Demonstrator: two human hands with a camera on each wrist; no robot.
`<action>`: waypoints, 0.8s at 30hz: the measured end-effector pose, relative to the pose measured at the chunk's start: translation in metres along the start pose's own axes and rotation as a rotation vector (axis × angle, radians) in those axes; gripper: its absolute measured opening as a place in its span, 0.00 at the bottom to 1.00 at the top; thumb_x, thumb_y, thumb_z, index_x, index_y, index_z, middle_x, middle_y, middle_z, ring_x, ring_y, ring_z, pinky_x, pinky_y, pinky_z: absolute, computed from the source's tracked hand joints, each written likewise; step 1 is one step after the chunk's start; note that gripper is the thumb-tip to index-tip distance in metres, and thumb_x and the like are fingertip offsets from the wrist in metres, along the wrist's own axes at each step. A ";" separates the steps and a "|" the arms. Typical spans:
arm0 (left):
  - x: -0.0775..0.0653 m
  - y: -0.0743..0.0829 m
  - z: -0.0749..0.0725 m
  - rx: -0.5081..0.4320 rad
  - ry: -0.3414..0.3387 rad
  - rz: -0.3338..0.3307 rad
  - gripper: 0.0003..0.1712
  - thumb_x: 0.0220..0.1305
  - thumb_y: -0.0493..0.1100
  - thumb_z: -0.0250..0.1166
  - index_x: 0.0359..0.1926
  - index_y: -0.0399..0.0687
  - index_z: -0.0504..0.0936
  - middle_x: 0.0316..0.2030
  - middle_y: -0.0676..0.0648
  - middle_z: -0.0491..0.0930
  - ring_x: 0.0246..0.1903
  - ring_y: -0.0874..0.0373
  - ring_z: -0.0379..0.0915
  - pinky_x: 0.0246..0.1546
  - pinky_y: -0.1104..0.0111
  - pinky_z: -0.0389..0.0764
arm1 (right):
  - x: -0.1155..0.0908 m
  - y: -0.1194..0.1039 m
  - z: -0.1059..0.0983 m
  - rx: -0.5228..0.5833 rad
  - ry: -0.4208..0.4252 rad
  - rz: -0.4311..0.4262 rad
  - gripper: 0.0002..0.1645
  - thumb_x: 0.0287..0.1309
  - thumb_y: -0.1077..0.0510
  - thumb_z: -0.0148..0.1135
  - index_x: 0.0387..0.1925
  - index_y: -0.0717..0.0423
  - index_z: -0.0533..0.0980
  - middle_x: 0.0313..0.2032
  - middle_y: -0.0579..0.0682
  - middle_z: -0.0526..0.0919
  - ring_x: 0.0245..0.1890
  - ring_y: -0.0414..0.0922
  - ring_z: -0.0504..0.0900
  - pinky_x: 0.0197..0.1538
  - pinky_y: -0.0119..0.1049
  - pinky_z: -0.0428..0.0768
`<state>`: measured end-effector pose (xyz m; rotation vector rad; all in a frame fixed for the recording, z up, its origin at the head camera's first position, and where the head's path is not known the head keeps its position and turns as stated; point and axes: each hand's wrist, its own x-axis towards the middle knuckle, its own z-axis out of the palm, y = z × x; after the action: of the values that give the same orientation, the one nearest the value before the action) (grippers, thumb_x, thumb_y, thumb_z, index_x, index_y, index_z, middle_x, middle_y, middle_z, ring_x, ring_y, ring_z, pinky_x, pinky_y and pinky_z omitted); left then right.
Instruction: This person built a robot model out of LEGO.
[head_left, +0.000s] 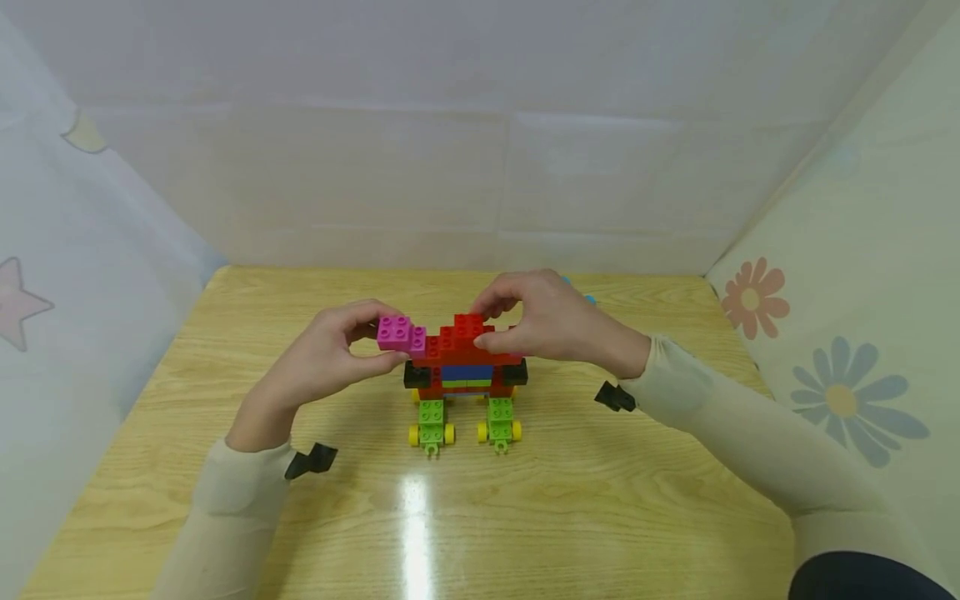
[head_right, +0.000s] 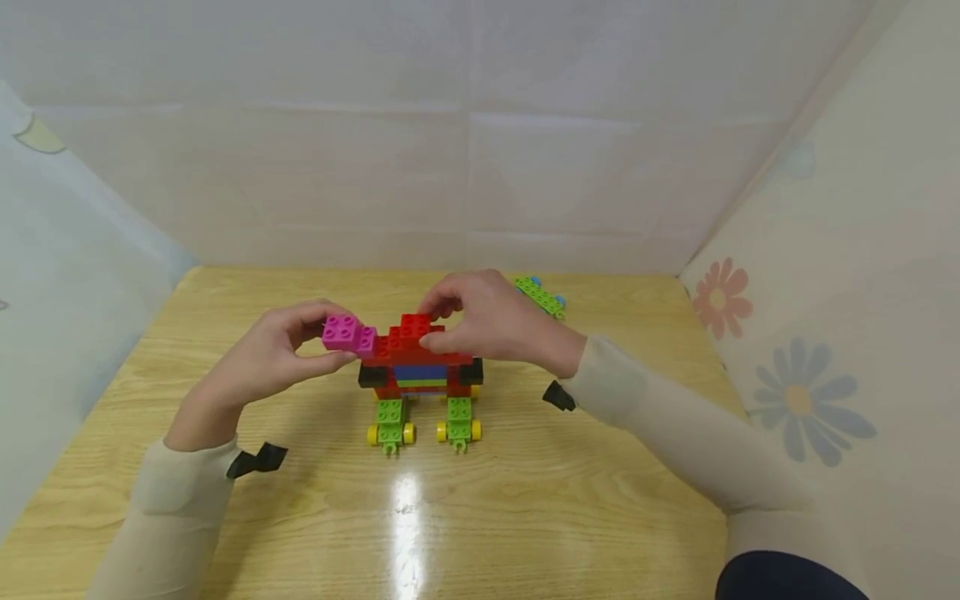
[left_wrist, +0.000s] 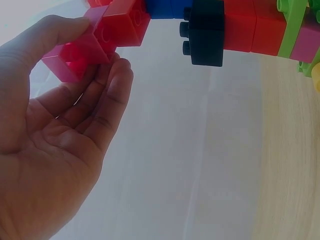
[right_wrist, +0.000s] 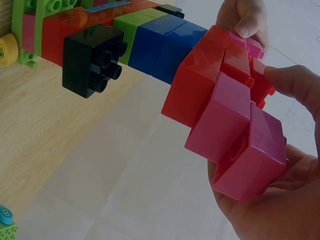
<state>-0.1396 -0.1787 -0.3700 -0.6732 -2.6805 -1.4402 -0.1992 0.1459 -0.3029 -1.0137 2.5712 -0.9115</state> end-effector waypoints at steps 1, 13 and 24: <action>0.000 0.000 0.000 -0.001 -0.001 -0.001 0.18 0.69 0.36 0.79 0.58 0.47 0.88 0.51 0.49 0.89 0.51 0.59 0.85 0.61 0.83 0.80 | 0.000 -0.001 0.000 -0.003 -0.001 0.002 0.20 0.65 0.46 0.80 0.56 0.43 0.89 0.52 0.43 0.91 0.55 0.44 0.85 0.59 0.48 0.85; 0.000 0.000 0.000 0.004 -0.005 -0.021 0.19 0.69 0.37 0.79 0.58 0.48 0.88 0.52 0.50 0.89 0.51 0.58 0.85 0.61 0.83 0.80 | 0.000 -0.005 0.000 -0.016 -0.010 0.021 0.21 0.64 0.46 0.80 0.57 0.44 0.89 0.53 0.42 0.91 0.57 0.45 0.86 0.62 0.50 0.85; 0.002 0.003 0.000 0.002 -0.006 -0.035 0.19 0.70 0.38 0.80 0.60 0.48 0.88 0.52 0.49 0.90 0.52 0.55 0.85 0.60 0.83 0.80 | -0.002 -0.005 0.000 -0.030 -0.005 0.009 0.23 0.64 0.46 0.80 0.58 0.46 0.88 0.54 0.43 0.92 0.57 0.46 0.87 0.61 0.50 0.86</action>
<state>-0.1403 -0.1762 -0.3675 -0.6344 -2.7115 -1.4456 -0.1952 0.1443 -0.2992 -1.0101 2.5905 -0.8698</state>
